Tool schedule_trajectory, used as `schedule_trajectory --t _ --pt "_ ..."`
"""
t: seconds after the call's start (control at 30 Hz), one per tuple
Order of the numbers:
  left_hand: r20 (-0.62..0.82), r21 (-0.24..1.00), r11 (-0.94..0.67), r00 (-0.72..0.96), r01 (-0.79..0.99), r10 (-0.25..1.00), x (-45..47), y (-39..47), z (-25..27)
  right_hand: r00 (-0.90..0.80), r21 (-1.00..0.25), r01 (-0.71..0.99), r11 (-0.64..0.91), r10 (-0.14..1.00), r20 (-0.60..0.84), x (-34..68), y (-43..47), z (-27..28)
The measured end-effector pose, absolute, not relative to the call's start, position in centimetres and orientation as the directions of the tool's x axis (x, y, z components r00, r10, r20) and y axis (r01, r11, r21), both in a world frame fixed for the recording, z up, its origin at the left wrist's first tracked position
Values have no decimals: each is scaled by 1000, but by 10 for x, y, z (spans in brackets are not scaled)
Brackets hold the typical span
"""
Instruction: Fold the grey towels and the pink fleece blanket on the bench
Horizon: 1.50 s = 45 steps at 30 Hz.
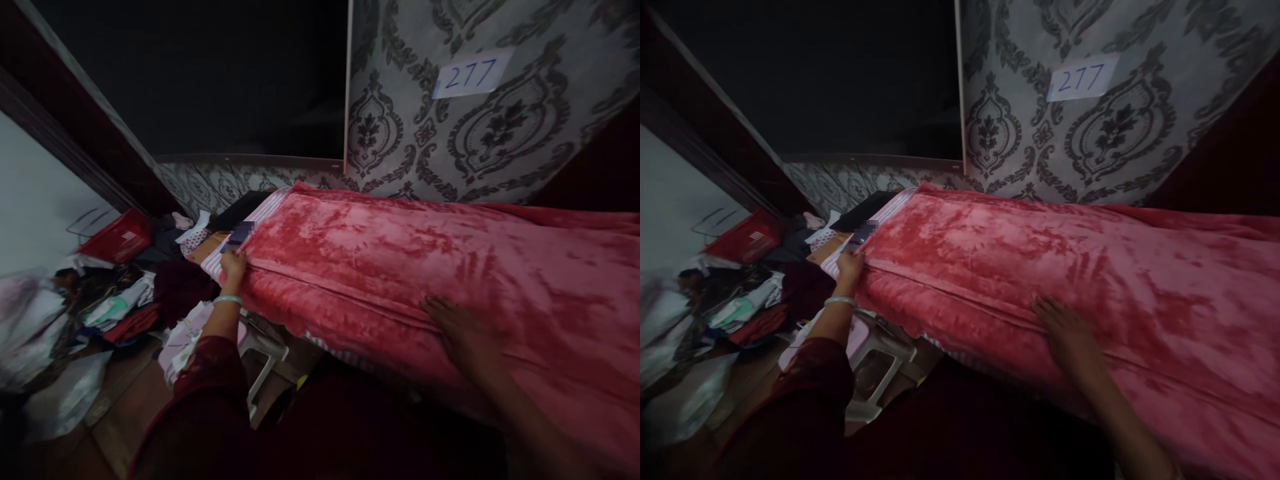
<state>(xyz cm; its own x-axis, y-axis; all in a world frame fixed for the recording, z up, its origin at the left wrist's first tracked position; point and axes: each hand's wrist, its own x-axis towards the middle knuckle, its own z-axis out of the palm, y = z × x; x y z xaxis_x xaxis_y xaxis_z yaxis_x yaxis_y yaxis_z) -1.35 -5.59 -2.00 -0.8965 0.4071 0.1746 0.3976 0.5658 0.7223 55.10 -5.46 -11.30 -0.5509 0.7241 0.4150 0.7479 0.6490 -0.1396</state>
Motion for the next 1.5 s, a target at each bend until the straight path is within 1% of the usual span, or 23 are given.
schedule_trajectory --t 0.1,0.23,0.3,0.4,0.53,0.6,0.67,0.77,0.87,1.03,1.13,1.17,1.23,1.3,1.4,1.5 --pt "190 700 569 -881 431 434 -12 -54 -17 -579 -193 709 679 716 391 555 -56 -102" --pt "202 696 562 -874 446 443 -13 -56 -17 -591 -314 668 675 737 327 549 -50 -68" --pt "190 701 571 -883 428 429 -14 -56 -18 -605 -324 656 682 731 315 528 -41 -49" --pt "168 712 585 -903 388 395 -13 -56 -21 -723 -269 570 776 629 286 476 -21 -29" --pt "208 719 573 -908 394 363 -8 -58 -25 -846 -214 475 853 510 157 410 -2 -28" --pt "233 724 559 -906 404 353 -5 -61 -27 -881 -207 443 872 466 77 391 5 -30" --pt "247 732 547 -906 406 343 -3 -63 -29 -904 -223 410 885 426 31 378 14 -27" --pt "255 745 534 -910 400 325 -4 -66 -35 -900 -255 398 881 429 81 349 33 -14" --pt "255 763 517 -915 389 313 -6 -68 -39 -902 -240 375 896 412 129 296 54 -5" --pt "256 796 473 -917 379 306 -9 -70 -45 -968 -239 243 940 251 3 197 79 -18" --pt "250 805 461 -918 374 308 -10 -72 -49 -985 -240 169 956 174 -2 158 105 -26" --pt "244 807 460 -919 370 311 -11 -73 -50 -985 -241 166 956 170 -4 150 118 -26" --pt "241 817 445 -918 368 315 -12 -74 -53 -978 -241 208 948 210 -18 139 151 -25" --pt "245 828 423 -917 367 316 -13 -74 -56 -955 -234 295 927 296 -33 136 191 -26" --pt "229 845 412 -926 342 300 -14 -75 -58 -898 -208 432 878 439 -11 145 251 -35" --pt "207 852 420 -938 312 278 -14 -75 -58 -853 -188 507 841 520 29 162 299 -45"
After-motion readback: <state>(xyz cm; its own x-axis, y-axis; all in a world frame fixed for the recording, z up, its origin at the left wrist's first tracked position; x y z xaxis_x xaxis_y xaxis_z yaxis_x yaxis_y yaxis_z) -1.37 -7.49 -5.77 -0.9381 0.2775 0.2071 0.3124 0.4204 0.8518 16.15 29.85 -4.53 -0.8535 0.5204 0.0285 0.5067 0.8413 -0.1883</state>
